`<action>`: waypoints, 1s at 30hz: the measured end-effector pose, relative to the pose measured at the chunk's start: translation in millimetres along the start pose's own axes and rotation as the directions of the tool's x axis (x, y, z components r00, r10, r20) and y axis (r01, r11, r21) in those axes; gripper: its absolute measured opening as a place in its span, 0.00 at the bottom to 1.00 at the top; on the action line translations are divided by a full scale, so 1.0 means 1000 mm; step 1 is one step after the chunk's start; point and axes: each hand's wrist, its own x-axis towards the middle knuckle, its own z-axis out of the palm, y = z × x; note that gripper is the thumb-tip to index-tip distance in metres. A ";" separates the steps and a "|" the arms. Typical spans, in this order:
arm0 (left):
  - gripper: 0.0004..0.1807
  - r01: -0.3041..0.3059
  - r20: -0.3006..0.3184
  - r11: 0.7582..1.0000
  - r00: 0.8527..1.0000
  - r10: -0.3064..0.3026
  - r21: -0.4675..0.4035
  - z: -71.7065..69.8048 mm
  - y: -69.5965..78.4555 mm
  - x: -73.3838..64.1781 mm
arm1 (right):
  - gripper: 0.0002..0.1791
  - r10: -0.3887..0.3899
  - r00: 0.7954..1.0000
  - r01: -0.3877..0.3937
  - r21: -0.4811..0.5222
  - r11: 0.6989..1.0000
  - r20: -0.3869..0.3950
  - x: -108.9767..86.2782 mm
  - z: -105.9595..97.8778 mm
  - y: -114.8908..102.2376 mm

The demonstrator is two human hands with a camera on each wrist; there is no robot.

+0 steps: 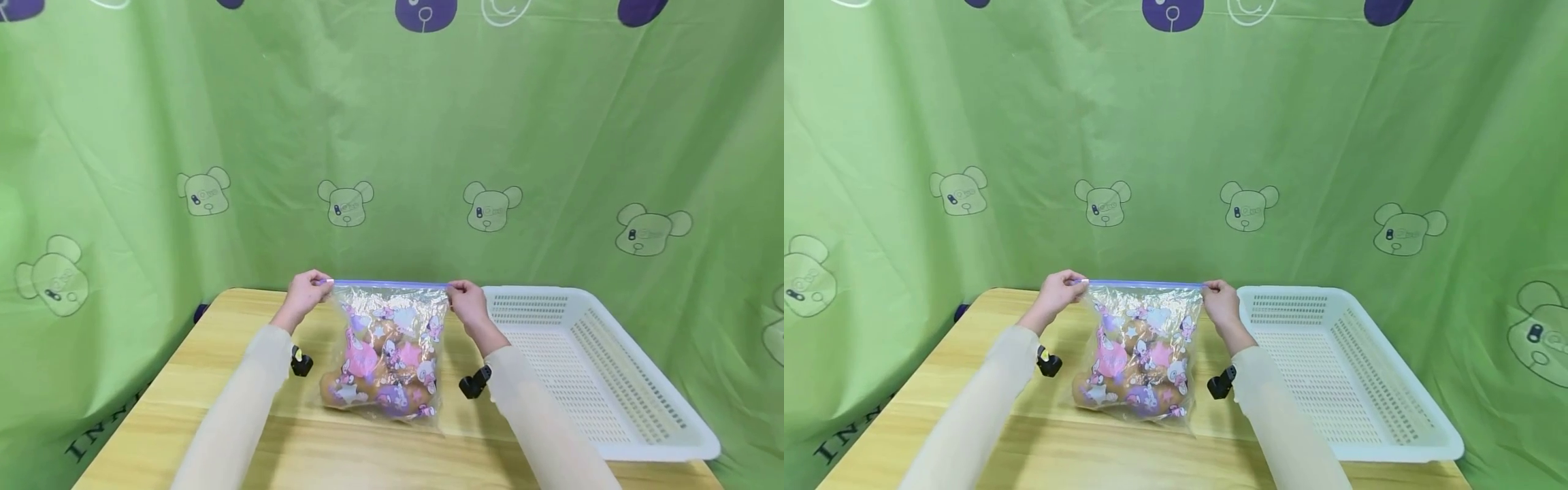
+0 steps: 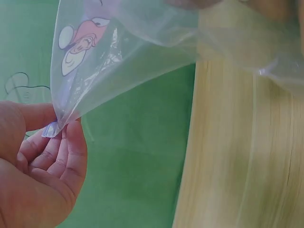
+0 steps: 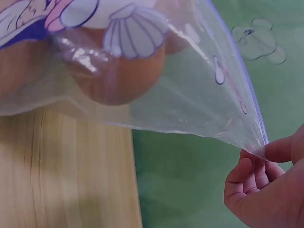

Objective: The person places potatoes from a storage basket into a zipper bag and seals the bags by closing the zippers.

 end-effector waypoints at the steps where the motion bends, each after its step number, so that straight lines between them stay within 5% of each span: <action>1: 0.12 0.013 -0.003 1.000 1.000 -0.013 -0.018 0.002 -0.001 0.001 | 0.16 0.011 1.000 -0.011 -0.003 1.000 0.003 0.002 0.000 0.003; 9: 0.22 0.153 0.004 0.972 0.988 -0.155 -0.176 0.012 -0.008 0.010 | 0.20 0.071 0.997 -0.071 0.017 0.997 0.018 0.014 0.002 0.022; 17: 0.27 0.265 0.094 0.935 0.964 -0.249 -0.236 0.015 -0.022 0.010 | 0.31 0.117 0.985 -0.110 -0.057 0.992 0.128 0.010 0.009 0.027; 26: 0.31 0.296 0.200 0.942 0.944 -0.263 -0.159 0.010 -0.028 0.000 | 0.46 0.168 0.941 -0.087 -0.270 0.959 0.292 -0.003 0.010 0.030; 30: 0.32 0.260 0.221 0.963 0.946 -0.238 -0.075 0.003 -0.028 -0.012 | 0.47 0.147 0.942 0.000 -0.436 0.900 0.303 -0.015 0.008 0.023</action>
